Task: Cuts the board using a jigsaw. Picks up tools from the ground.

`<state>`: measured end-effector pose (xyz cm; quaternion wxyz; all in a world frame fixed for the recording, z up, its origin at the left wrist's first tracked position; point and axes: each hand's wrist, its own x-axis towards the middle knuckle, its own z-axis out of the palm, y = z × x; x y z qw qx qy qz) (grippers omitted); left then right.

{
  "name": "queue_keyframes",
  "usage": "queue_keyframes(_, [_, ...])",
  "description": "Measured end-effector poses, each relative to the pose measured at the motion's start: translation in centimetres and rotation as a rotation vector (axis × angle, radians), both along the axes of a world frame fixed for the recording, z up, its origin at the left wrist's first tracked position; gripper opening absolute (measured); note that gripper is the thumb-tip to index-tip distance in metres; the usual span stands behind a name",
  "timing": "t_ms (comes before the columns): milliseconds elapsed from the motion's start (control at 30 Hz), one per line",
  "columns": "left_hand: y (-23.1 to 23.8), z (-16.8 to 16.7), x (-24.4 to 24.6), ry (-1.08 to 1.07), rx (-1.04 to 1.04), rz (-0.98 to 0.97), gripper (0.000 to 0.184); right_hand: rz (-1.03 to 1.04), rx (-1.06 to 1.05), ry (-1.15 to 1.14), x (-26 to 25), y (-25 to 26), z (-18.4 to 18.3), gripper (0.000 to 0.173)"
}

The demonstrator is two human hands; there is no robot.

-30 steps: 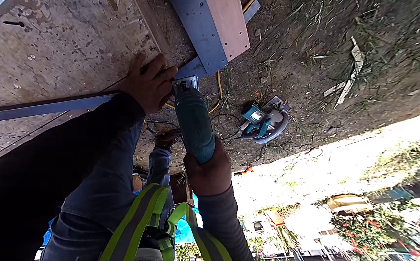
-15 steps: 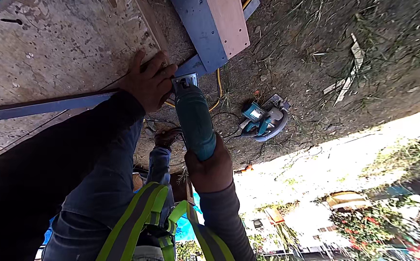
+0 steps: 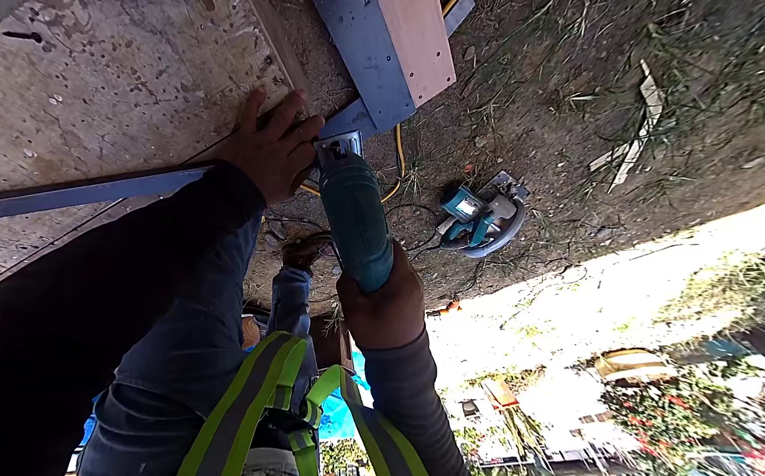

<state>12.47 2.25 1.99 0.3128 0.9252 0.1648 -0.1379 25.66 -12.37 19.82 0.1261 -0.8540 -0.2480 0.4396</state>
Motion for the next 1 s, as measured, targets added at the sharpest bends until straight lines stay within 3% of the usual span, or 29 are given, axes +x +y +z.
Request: queue_keyframes(1000, [0.11, 0.22, 0.1, 0.037, -0.006, -0.015, 0.026, -0.005, -0.046, 0.029, 0.03, 0.24, 0.17, 0.046])
